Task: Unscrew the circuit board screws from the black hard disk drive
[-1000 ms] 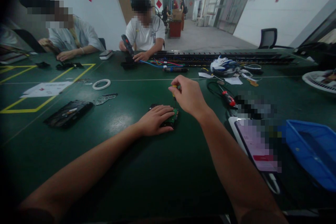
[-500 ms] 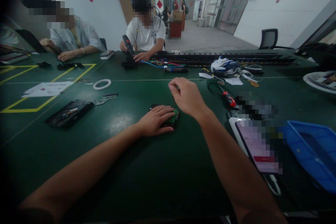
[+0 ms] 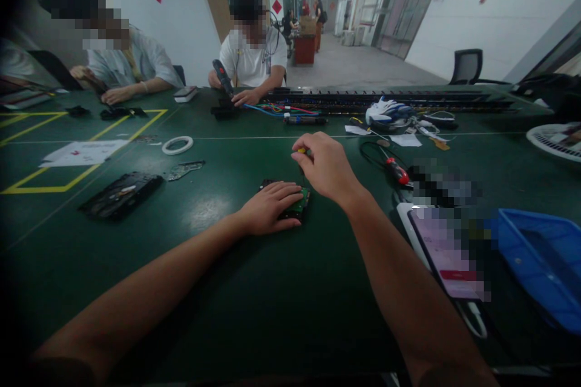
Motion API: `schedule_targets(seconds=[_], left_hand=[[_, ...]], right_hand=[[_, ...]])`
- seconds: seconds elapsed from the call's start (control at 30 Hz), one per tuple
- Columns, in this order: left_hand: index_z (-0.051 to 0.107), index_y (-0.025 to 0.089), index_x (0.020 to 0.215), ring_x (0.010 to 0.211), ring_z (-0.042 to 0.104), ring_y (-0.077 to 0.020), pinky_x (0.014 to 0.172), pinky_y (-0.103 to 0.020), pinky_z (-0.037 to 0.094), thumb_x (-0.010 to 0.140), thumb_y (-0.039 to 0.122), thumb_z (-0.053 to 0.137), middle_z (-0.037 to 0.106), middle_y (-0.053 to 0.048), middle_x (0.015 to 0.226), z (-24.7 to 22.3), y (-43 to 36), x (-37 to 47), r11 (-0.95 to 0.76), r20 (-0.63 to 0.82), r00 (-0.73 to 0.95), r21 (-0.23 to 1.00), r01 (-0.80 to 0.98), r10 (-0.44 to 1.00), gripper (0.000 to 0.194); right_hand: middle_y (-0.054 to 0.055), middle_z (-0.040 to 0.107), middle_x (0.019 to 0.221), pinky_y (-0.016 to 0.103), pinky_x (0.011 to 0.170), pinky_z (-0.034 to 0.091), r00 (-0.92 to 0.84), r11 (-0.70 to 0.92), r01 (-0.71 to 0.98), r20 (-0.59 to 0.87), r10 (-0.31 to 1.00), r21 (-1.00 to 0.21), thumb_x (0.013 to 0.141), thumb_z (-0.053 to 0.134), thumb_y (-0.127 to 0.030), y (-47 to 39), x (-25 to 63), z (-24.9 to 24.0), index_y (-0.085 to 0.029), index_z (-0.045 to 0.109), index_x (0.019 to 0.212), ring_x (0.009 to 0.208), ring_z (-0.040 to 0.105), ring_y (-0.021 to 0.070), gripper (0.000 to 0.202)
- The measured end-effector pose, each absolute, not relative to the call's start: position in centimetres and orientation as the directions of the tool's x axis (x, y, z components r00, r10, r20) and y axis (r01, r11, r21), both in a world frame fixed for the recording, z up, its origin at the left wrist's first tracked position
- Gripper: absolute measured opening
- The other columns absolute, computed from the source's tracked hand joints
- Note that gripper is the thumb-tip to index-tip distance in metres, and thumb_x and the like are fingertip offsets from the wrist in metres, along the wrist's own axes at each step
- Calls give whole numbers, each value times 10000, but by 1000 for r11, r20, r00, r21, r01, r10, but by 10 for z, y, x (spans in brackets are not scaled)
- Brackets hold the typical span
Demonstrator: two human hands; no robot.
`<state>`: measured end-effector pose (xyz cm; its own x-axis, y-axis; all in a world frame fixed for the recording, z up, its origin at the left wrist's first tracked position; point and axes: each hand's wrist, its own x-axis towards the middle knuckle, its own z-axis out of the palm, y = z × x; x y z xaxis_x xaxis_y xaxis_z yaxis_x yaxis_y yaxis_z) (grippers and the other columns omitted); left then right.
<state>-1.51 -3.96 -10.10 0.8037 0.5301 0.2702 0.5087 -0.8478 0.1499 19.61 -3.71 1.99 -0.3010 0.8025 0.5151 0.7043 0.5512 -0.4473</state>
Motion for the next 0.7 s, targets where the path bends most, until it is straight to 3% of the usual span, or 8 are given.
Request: schedule_targets(seconds=[0.17, 0.4, 0.57, 0.7], left_hand=[[485, 201, 1532, 1501, 445, -342, 1262, -542, 323, 994, 713, 492, 512, -145, 1586, -100, -40, -15, -846, 272, 802, 157, 509, 533, 743], [480, 201, 1538, 1502, 444, -344, 1255, -560, 328, 992, 695, 515, 517, -153, 1581, -100, -41, -15, -846, 282, 798, 170, 505, 533, 738], [484, 209, 1535, 1499, 449, -343, 1255, -550, 331, 996, 701, 500, 519, -148, 1578, -99, -41, -16, -849, 283, 800, 166, 502, 529, 729], [483, 196, 1536, 1497, 450, -342, 1254, -548, 334, 997, 701, 499, 520, -154, 1575, -99, -41, -16, -848, 279, 801, 163, 504, 529, 739]], right_hand=[[74, 733, 1046, 384, 768, 452, -314, 548, 717, 503, 805, -431, 952, 580, -193, -39, 195, 23, -227, 735, 1062, 826, 624, 219, 193], [48, 750, 929, 367, 707, 439, -330, 556, 699, 487, 809, -450, 988, 634, -356, -38, 194, 23, -232, 716, 920, 760, 619, 199, 163], [49, 759, 929, 364, 685, 447, -305, 523, 722, 470, 828, -452, 974, 620, -300, -39, 196, 23, -234, 721, 1048, 734, 630, 201, 141], [62, 740, 900, 370, 696, 460, -259, 487, 750, 480, 838, -447, 933, 625, -244, -39, 195, 22, -215, 705, 1033, 729, 625, 208, 132]])
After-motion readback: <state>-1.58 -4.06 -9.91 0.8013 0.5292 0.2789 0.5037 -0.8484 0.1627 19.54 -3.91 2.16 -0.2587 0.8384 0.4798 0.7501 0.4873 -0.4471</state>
